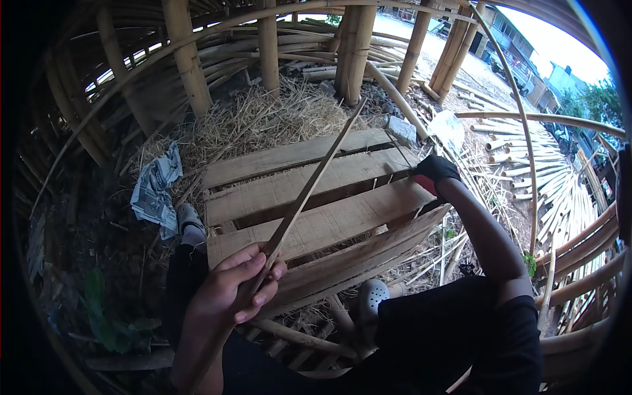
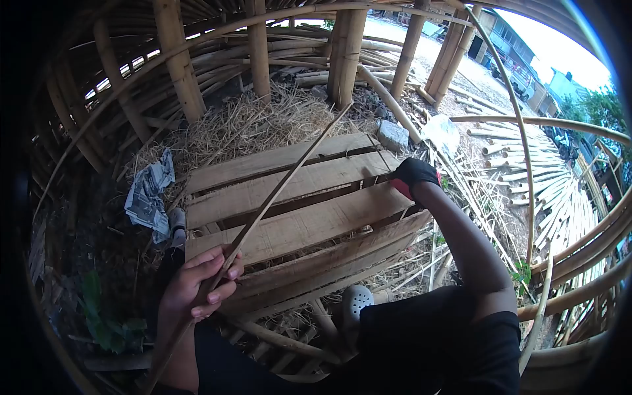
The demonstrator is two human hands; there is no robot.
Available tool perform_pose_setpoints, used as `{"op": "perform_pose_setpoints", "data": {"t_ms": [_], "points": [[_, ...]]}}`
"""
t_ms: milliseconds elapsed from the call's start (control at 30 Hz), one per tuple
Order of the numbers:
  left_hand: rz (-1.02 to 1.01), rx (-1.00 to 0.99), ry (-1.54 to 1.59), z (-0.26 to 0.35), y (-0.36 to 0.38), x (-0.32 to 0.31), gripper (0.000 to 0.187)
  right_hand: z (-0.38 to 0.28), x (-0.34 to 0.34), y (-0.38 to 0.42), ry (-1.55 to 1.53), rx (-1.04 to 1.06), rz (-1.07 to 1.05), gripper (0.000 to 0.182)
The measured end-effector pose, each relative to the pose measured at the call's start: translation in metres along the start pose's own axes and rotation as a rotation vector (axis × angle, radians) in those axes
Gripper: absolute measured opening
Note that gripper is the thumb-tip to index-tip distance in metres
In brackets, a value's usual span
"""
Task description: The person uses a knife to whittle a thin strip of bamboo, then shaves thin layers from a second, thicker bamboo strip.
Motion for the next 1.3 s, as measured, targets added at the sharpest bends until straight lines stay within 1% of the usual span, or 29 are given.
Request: {"op": "perform_pose_setpoints", "data": {"t_ms": [33,100,167,233,267,333,367,433,533,567,633,700,800,833,900,933,967,1033,1067,1100,1167,1233,1267,1300], "points": [[0.000,0.001,0.003,-0.001,-0.002,-0.003,0.028,0.003,-0.002,-0.001,0.002,0.000,-0.002,0.041],[0.112,0.064,-0.055,-0.009,-0.005,0.002,0.027,-0.001,-0.001,0.002,0.017,0.046,0.011,0.041],[0.091,0.058,-0.099,-0.011,-0.006,0.009,0.027,-0.004,0.002,0.006,0.007,0.054,-0.003,0.041],[-0.093,0.092,0.043,-0.013,-0.005,-0.003,0.027,-0.004,0.000,0.005,-0.005,0.059,-0.015,0.041],[-0.092,0.093,0.043,-0.013,-0.004,-0.003,0.027,-0.003,-0.002,0.000,0.007,0.045,-0.005,0.041],[-0.041,0.101,0.074,-0.014,-0.004,0.001,0.027,-0.007,0.005,0.005,0.017,0.028,0.004,0.042],[-0.040,0.105,0.075,-0.015,-0.004,0.002,0.027,-0.009,0.011,0.010,0.024,0.050,0.004,0.043],[0.038,0.089,0.058,-0.016,-0.005,0.011,0.027,-0.014,0.015,0.012,0.030,0.072,0.002,0.044],[0.093,0.081,0.066,-0.016,-0.006,0.019,0.026,-0.026,0.030,0.001,0.013,0.160,0.224,0.048],[0.095,0.080,0.068,-0.016,-0.006,0.019,0.026,-0.031,0.026,-0.002,0.014,0.163,0.223,0.048],[0.116,0.071,0.055,-0.017,-0.007,0.017,0.025,-0.045,0.028,-0.004,-0.188,0.247,0.305,0.051],[0.111,0.070,0.056,-0.017,-0.008,0.016,0.025,-0.059,0.021,-0.015,-0.254,0.264,0.273,0.053],[0.100,0.072,0.058,-0.018,-0.009,0.018,0.026,-0.077,0.002,-0.035,-0.198,0.146,0.054,0.053],[0.092,0.071,0.056,-0.018,-0.010,0.019,0.026,-0.080,-0.001,-0.042,-0.201,0.146,0.055,0.053],[0.094,0.071,0.053,-0.017,-0.010,0.019,0.026,-0.084,-0.013,-0.055,-0.180,0.100,0.080,0.064],[0.095,0.070,0.051,-0.017,-0.010,0.019,0.026,-0.085,-0.012,-0.056,-0.150,0.069,0.161,0.059],[0.097,0.070,0.048,-0.017,-0.010,0.019,0.026,-0.087,-0.018,-0.061,-0.153,0.070,0.161,0.059],[0.097,0.075,0.051,-0.017,-0.010,0.020,0.025,-0.085,-0.032,-0.073,-0.250,0.009,0.122,0.049],[0.096,0.071,0.048,-0.016,-0.010,0.021,0.025,-0.087,-0.036,-0.078,-0.234,0.047,0.101,0.041],[0.105,0.078,0.056,-0.016,-0.009,0.024,0.025,-0.086,-0.038,-0.084,-0.234,0.050,0.105,0.041],[0.110,0.078,0.064,-0.017,-0.008,0.027,0.024,-0.091,-0.037,-0.096,-0.194,0.139,0.170,0.037],[0.083,0.082,0.072,-0.017,-0.008,0.027,0.023,-0.095,0.006,-0.064,-0.209,0.046,0.249,0.036],[0.082,0.076,0.074,-0.016,-0.007,0.027,0.023,-0.104,0.018,-0.055,-0.294,0.201,0.219,0.035],[0.081,0.082,0.054,-0.016,-0.006,0.026,0.023,-0.112,0.021,-0.062,-0.438,0.326,0.146,0.031]]}}
Point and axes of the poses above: each hand's wrist, its own y-axis away from the middle knuckle, its own x-axis out of the back of the hand, z = x × y, the point moved 9 cm from there along -y, towards the middle knuckle, and after that the axes turned 2 degrees about -x, right-handed, at the moved point
